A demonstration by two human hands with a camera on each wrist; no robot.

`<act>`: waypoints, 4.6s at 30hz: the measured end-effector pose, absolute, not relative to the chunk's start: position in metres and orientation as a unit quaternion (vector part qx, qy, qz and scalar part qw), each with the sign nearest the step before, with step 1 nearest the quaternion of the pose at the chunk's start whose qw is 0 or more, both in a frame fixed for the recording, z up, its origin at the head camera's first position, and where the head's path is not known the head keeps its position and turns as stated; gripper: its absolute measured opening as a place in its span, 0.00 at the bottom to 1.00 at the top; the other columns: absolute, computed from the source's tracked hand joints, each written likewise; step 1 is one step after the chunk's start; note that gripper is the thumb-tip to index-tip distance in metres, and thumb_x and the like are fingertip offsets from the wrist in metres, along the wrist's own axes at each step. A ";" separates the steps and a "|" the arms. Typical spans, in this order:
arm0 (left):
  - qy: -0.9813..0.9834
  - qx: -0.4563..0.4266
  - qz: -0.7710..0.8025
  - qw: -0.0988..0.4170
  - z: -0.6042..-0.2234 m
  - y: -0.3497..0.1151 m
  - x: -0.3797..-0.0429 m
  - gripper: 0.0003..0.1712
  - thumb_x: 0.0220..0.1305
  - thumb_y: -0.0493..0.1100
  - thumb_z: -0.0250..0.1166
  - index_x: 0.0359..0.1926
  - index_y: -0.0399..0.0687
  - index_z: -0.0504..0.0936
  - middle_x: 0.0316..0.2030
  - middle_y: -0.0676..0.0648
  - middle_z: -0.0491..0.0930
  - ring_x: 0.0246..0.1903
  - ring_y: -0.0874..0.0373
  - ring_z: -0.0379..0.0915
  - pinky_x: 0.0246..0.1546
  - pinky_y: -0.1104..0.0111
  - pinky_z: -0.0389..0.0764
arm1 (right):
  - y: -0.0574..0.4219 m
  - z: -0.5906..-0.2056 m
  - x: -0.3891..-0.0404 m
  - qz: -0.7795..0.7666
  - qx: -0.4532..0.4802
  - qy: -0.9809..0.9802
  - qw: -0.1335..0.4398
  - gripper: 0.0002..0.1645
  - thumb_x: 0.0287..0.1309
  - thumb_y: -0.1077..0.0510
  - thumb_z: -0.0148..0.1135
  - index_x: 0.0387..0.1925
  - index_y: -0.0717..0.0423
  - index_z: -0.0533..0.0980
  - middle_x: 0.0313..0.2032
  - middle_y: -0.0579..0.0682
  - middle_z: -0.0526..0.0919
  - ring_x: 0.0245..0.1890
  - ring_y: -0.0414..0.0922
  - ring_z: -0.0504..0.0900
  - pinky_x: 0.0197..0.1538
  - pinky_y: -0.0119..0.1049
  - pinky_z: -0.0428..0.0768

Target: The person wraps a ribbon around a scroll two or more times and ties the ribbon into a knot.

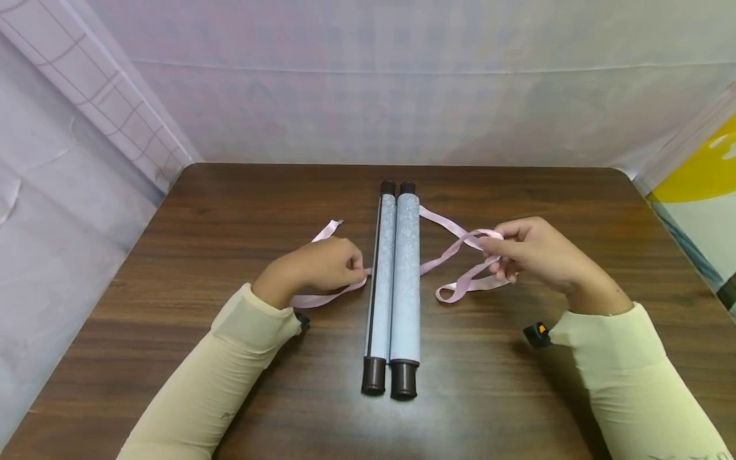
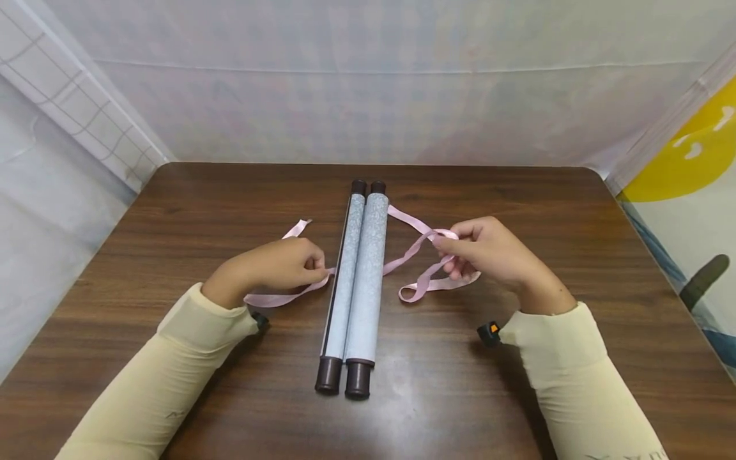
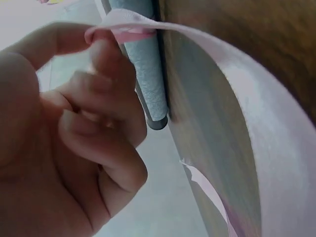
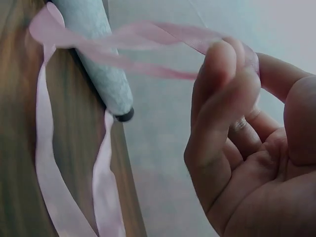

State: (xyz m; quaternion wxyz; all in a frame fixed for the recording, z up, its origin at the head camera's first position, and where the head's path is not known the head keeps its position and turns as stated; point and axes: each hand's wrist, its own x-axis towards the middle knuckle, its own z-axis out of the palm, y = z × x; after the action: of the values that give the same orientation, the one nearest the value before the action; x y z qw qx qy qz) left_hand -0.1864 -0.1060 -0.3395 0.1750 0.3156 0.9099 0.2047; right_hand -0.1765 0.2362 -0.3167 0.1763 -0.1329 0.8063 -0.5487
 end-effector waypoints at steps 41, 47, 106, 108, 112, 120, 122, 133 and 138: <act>0.850 0.321 0.391 0.149 -0.332 -0.072 -0.169 0.08 0.65 0.39 0.56 0.43 0.47 0.80 0.34 0.49 0.84 0.16 0.62 0.75 0.16 0.69 0.78 | 0.188 -0.333 -0.165 -0.772 -0.142 0.602 0.147 0.09 0.61 0.68 0.54 0.43 0.69 0.72 0.37 0.55 0.85 0.35 0.48 0.83 0.37 0.34 0.84; 0.847 0.301 0.402 0.170 -0.336 -0.064 -0.164 0.10 0.66 0.37 0.55 0.47 0.48 0.76 0.34 0.49 0.85 0.17 0.60 0.77 0.17 0.69 0.81 | 0.179 -0.339 -0.163 -0.775 -0.133 0.596 0.162 0.05 0.62 0.68 0.54 0.39 0.65 0.72 0.34 0.53 0.85 0.35 0.48 0.83 0.37 0.34 0.84; 0.873 0.248 0.420 0.011 -0.325 -0.074 -0.176 0.05 0.59 0.43 0.63 0.36 0.49 0.78 0.35 0.50 0.73 0.26 0.59 0.71 0.24 0.70 0.75 | 0.148 -0.360 -0.147 -0.620 -0.129 0.760 0.145 0.08 0.55 0.63 0.62 0.29 0.66 0.73 0.14 0.50 0.79 0.14 0.49 0.76 0.13 0.30 0.74; 0.860 0.249 0.444 0.031 -0.322 -0.073 -0.173 0.05 0.60 0.43 0.62 0.37 0.50 0.78 0.33 0.50 0.75 0.22 0.56 0.73 0.18 0.71 0.74 | 0.148 -0.361 -0.147 -0.622 -0.135 0.756 0.151 0.08 0.54 0.64 0.62 0.29 0.65 0.71 0.14 0.51 0.79 0.13 0.48 0.76 0.13 0.29 0.73; 0.821 0.261 0.499 0.091 -0.316 -0.071 -0.166 0.05 0.62 0.44 0.62 0.38 0.50 0.77 0.21 0.46 0.80 0.16 0.48 0.73 0.11 0.71 0.71 | 0.148 -0.362 -0.147 -0.625 -0.149 0.750 0.159 0.07 0.53 0.68 0.59 0.31 0.64 0.69 0.14 0.50 0.77 0.12 0.47 0.74 0.12 0.28 0.71; 0.788 0.272 0.542 0.106 -0.309 -0.075 -0.162 0.06 0.64 0.44 0.60 0.37 0.47 0.77 0.27 0.45 0.80 0.16 0.53 0.72 0.13 0.69 0.75 | 0.157 -0.357 -0.146 -0.609 -0.163 0.761 0.153 0.06 0.59 0.65 0.56 0.35 0.60 0.67 0.14 0.47 0.70 0.12 0.41 0.67 0.13 0.28 0.65; 0.792 0.272 0.537 0.102 -0.308 -0.078 -0.163 0.08 0.64 0.46 0.60 0.38 0.47 0.77 0.25 0.44 0.78 0.16 0.53 0.70 0.12 0.71 0.73 | 0.161 -0.354 -0.146 -0.595 -0.166 0.771 0.153 0.08 0.60 0.62 0.57 0.36 0.61 0.67 0.14 0.46 0.69 0.12 0.40 0.66 0.14 0.28 0.65; 0.840 0.245 0.475 0.091 -0.303 -0.113 -0.164 0.10 0.62 0.50 0.61 0.37 0.50 0.78 0.23 0.42 0.77 0.17 0.53 0.66 0.15 0.72 0.67 | 0.185 -0.333 -0.151 -0.518 -0.175 0.826 0.139 0.16 0.53 0.54 0.67 0.39 0.58 0.72 0.12 0.44 0.63 0.12 0.37 0.56 0.14 0.29 0.55; 0.866 0.243 0.433 0.059 -0.301 -0.129 -0.169 0.12 0.62 0.52 0.62 0.37 0.48 0.79 0.21 0.45 0.75 0.18 0.55 0.65 0.15 0.70 0.66 | 0.193 -0.331 -0.156 -0.455 -0.186 0.864 0.112 0.13 0.51 0.54 0.68 0.33 0.58 0.75 0.13 0.46 0.64 0.13 0.37 0.59 0.15 0.28 0.58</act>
State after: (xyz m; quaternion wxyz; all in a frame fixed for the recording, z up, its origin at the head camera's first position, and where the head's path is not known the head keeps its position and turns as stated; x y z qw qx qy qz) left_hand -0.1688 -0.1292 -0.3007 0.0593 0.2425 0.8663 0.4327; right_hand -0.1563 0.1934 -0.3309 0.1119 -0.1860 0.8639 -0.4546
